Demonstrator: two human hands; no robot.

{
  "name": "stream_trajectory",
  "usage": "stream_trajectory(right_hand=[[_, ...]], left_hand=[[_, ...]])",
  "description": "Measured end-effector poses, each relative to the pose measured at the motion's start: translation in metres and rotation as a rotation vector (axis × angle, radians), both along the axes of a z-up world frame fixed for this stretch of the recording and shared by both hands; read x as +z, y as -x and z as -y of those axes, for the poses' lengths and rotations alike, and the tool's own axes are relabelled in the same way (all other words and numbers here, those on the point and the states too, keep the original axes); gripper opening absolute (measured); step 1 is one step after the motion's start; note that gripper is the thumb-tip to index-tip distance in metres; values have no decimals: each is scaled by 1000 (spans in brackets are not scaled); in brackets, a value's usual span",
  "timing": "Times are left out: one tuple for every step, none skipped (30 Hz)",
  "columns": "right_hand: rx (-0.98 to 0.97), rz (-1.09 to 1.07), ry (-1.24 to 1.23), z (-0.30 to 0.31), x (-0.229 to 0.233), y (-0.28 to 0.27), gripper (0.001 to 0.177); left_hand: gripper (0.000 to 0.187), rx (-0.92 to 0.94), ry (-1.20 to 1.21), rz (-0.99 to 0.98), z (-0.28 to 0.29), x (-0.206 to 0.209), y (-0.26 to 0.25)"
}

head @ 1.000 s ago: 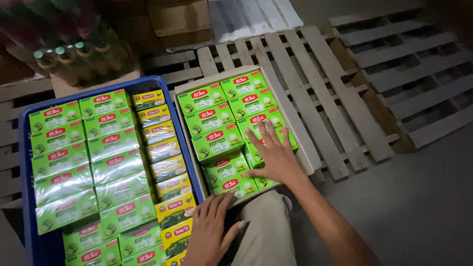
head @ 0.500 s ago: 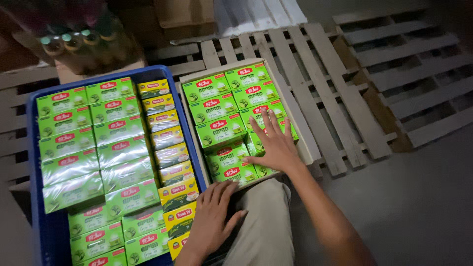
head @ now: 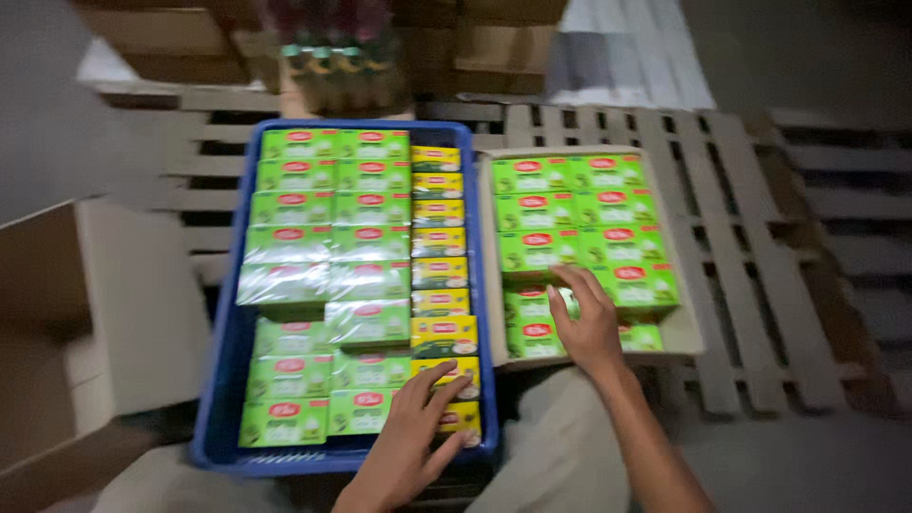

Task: The person transfers small green tea boxes from a blue crate into a cardboard box, arranging them in neat rows. The person closes the cardboard box flaps at the end.

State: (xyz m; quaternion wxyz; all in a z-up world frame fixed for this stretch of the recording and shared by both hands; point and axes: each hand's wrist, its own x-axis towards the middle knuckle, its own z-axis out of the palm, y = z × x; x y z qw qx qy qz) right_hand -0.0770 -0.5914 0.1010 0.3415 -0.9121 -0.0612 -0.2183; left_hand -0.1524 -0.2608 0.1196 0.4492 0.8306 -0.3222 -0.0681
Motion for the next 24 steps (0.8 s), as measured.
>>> stream_trajectory(right_hand=[[-57,-81,-132,-15,-3,2,27],[-35,-83,-137,-25,-8,1,27],[-58,-216,-216,-33,-14,1,25],[-86,-353,-292,-41,-19,1,25],[-67,-358,-293,-41,-24,1,25],[-34,-280,-152,-39,-29,1,21],[-1,-199,-13,-37,-34,1,17],[16,-204,-10,-38,-34,0,17],[23,-213,32,-38,-35,0,16],[28,-221,75,-36,-35,0,16],[44,-225,78,-34,-38,-2,16],[4,-240,51,-32,-41,-2,14],[-37,-254,25,-29,-44,-2,12],[-25,-258,27,-31,-41,0,12],[6,-242,60,-32,-38,1,14],[33,-224,91,-33,-35,4,16],[42,-228,92,-34,-35,3,16],[31,-240,124,-35,-34,4,14],[21,-252,157,-35,-33,5,13],[22,-258,158,-35,-31,5,13],[21,-273,134,-36,-30,5,13],[22,-288,113,-35,-29,4,14],[26,-295,117,-35,-29,4,14],[15,-291,134,-35,-29,4,14]], left_hand=[[61,17,7,-19,-12,-2,0],[61,40,0,-19,-26,-5,-4],[61,67,-50,-36,-38,-9,-7],[62,90,-99,-55,-51,-12,-10],[62,109,-104,-58,-65,-17,-16],[61,147,-137,-50,-77,-22,-22],[61,185,-170,-43,-89,-28,-27],[61,202,-170,-49,-102,-33,-37],[66,208,-218,-18,-115,-39,-46],[70,211,-266,11,-126,-45,-55],[70,228,-266,4,-134,-48,-64],[76,259,-452,-38,-141,-51,-74],[83,289,-638,-82,-149,-54,-83],[83,299,-637,-91,-155,-64,-90],[89,296,-614,-32,-161,-74,-98],[94,289,-592,29,-167,-85,-106],[94,295,-593,22,-166,-88,-111],[101,313,-583,-20,-163,-90,-118],[107,330,-574,-62,-160,-93,-125],[107,330,-574,-69,-157,-93,-128],[110,342,-570,-88,-153,-93,-130],[113,357,-564,-109,-150,-94,-133],[113,359,-562,-117,-149,-101,-135],[117,343,-509,-141,-149,-109,-135]])
